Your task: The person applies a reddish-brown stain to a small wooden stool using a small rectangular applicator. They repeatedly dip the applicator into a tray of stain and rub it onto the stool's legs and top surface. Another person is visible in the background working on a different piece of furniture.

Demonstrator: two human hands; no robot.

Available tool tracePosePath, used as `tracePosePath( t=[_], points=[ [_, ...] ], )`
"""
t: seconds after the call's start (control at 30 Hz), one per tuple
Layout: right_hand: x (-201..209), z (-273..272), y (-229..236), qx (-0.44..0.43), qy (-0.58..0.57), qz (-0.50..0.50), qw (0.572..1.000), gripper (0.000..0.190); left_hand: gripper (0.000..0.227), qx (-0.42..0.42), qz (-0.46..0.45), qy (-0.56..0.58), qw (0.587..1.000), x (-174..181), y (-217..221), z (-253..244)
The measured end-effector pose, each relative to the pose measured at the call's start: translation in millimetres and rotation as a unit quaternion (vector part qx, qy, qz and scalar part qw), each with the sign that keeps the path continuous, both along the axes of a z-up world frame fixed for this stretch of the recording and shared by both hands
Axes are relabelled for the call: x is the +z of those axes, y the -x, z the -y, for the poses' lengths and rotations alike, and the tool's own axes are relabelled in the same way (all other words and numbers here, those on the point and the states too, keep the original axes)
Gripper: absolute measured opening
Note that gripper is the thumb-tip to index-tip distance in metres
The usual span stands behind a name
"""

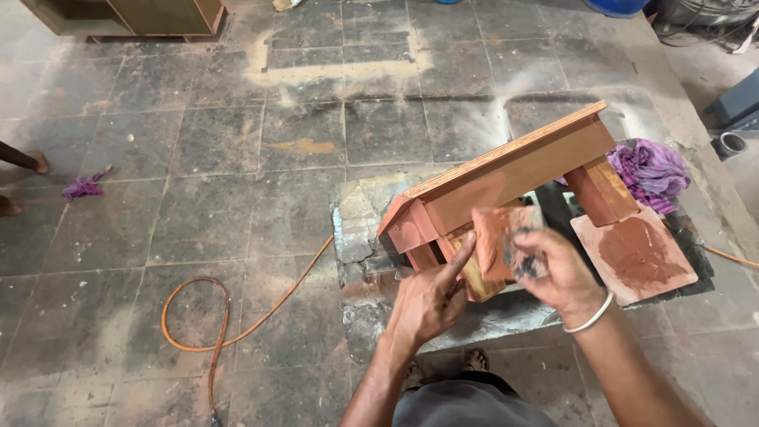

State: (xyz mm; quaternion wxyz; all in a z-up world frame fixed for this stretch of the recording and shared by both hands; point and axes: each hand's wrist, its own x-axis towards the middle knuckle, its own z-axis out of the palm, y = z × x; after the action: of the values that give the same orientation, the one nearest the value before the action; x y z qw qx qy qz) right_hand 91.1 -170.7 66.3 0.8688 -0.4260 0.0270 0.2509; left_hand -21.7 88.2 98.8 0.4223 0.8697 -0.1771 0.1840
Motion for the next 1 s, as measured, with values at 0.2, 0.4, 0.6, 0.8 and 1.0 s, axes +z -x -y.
tracePosePath(
  t=[0.2,0.4,0.6,0.8,1.0],
  points=[
    [57,-51,-10,0.001,0.512,0.498,0.7,0.039,0.042,0.064,-0.105,0.151,0.981,-32,9,0],
    [46,-92,10,-0.062,0.56,0.698,0.442,0.044,0.03,0.129,-0.127,0.473,0.862,-58,14,13],
    [66,-72,28,-0.021,0.599,0.723,0.344,0.03,0.027,0.113,-0.176,0.576,0.79,-70,9,15],
    [89,-90,-25,-0.002,0.749,0.509,0.423,0.025,0.028,0.114,-0.171,0.569,0.796,-81,5,18],
    [97,-117,37,0.057,0.633,0.668,0.387,0.027,0.027,0.139,-0.17,0.577,0.787,-81,2,25]
  ],
)
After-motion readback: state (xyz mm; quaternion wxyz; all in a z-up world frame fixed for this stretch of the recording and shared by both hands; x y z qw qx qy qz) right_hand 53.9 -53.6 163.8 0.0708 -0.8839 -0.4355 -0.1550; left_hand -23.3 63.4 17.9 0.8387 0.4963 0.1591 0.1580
